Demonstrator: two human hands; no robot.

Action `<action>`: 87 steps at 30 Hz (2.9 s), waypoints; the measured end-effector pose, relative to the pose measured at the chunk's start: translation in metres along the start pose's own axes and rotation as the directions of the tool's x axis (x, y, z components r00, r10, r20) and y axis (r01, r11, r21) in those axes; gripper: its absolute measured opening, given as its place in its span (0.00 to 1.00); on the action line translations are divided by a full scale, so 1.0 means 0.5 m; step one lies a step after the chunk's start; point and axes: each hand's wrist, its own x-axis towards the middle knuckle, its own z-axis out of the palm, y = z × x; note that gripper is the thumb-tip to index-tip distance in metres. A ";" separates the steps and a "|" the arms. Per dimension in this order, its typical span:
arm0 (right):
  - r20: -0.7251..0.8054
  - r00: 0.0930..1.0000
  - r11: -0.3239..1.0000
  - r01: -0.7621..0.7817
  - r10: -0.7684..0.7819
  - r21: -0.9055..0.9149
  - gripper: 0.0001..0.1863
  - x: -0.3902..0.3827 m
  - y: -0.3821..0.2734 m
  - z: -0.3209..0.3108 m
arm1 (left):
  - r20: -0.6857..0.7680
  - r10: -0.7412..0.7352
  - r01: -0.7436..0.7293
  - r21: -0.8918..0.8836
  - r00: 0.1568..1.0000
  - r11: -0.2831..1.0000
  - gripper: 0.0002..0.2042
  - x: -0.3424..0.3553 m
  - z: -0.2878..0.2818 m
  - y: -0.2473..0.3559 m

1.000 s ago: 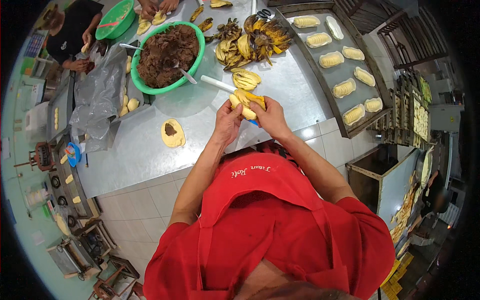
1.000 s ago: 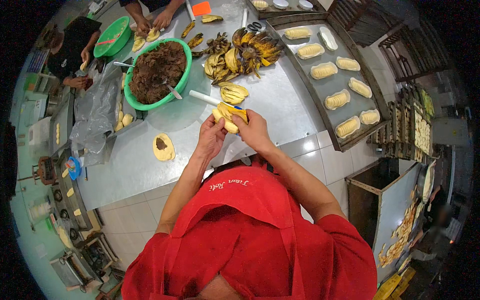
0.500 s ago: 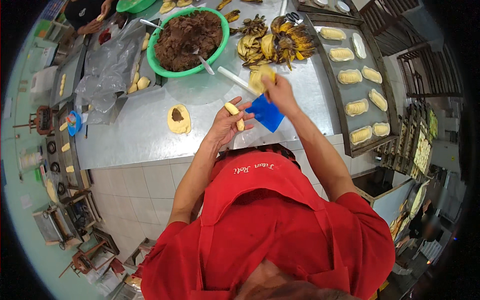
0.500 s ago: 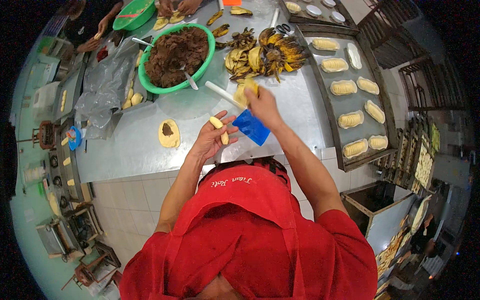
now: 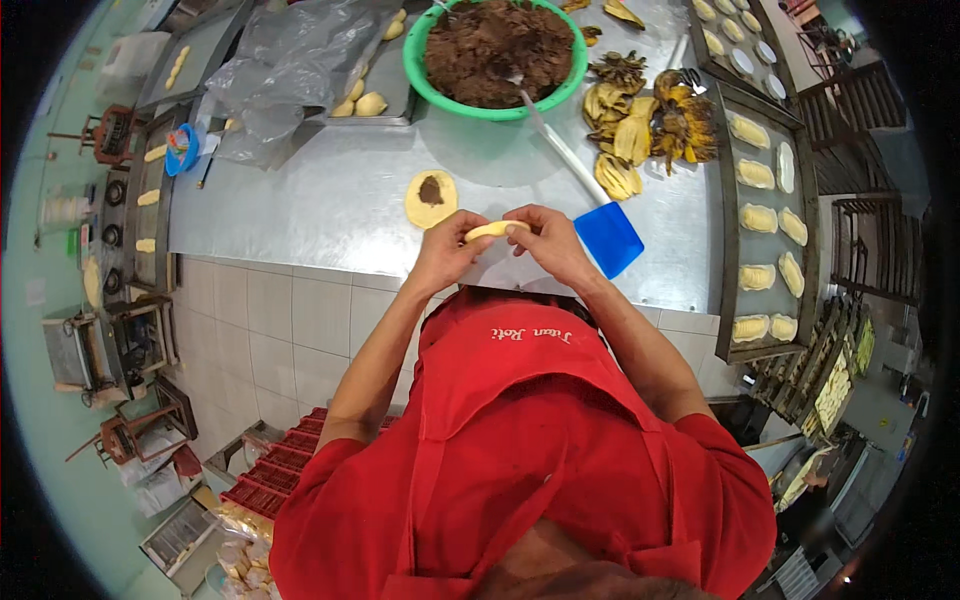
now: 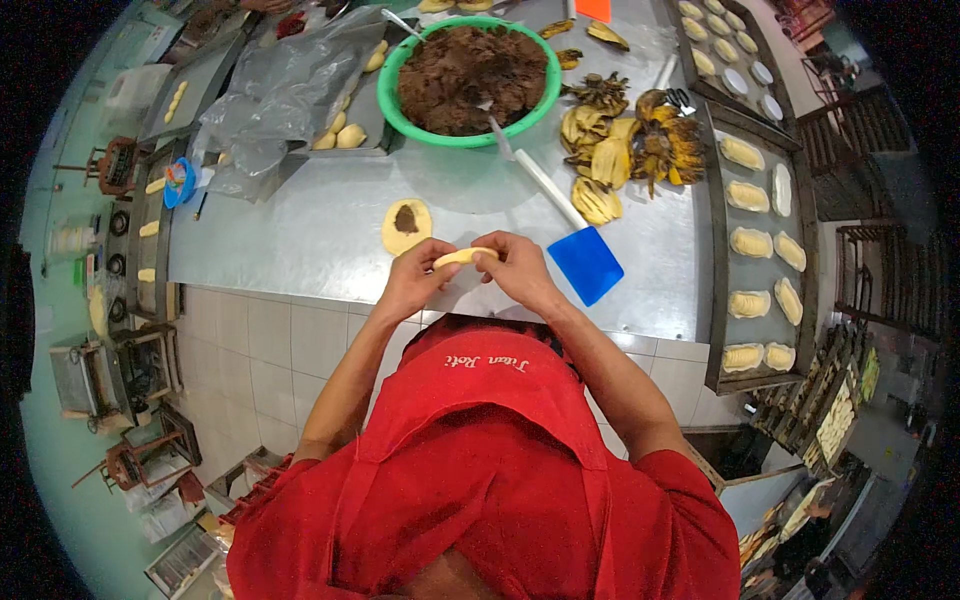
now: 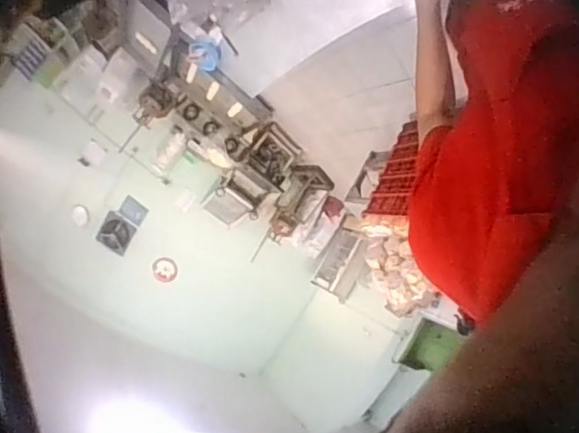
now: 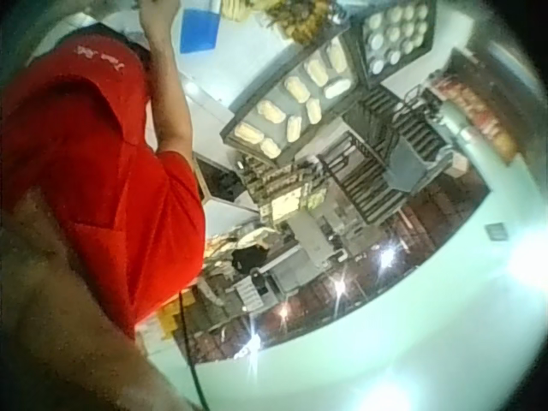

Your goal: Preparing banana and chocolate filled pastries by rolling dough, adding filling, and shaping.

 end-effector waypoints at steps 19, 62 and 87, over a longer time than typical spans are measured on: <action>0.052 0.832 0.569 0.422 -0.552 -0.706 0.17 0.214 0.009 0.193 | -0.153 0.548 -0.450 0.415 0.822 0.791 0.12 0.109 -0.272 -0.100; -0.097 0.717 -0.063 -0.194 -0.690 -0.979 0.15 0.087 -0.020 -0.121 | 0.182 0.566 -0.449 0.810 0.804 0.377 0.28 -0.124 -0.206 -0.148; 0.002 0.742 0.488 0.442 -0.670 -0.753 0.24 0.034 0.086 0.222 | -0.049 0.497 -0.167 0.909 0.867 0.381 0.38 -0.031 -0.231 -0.157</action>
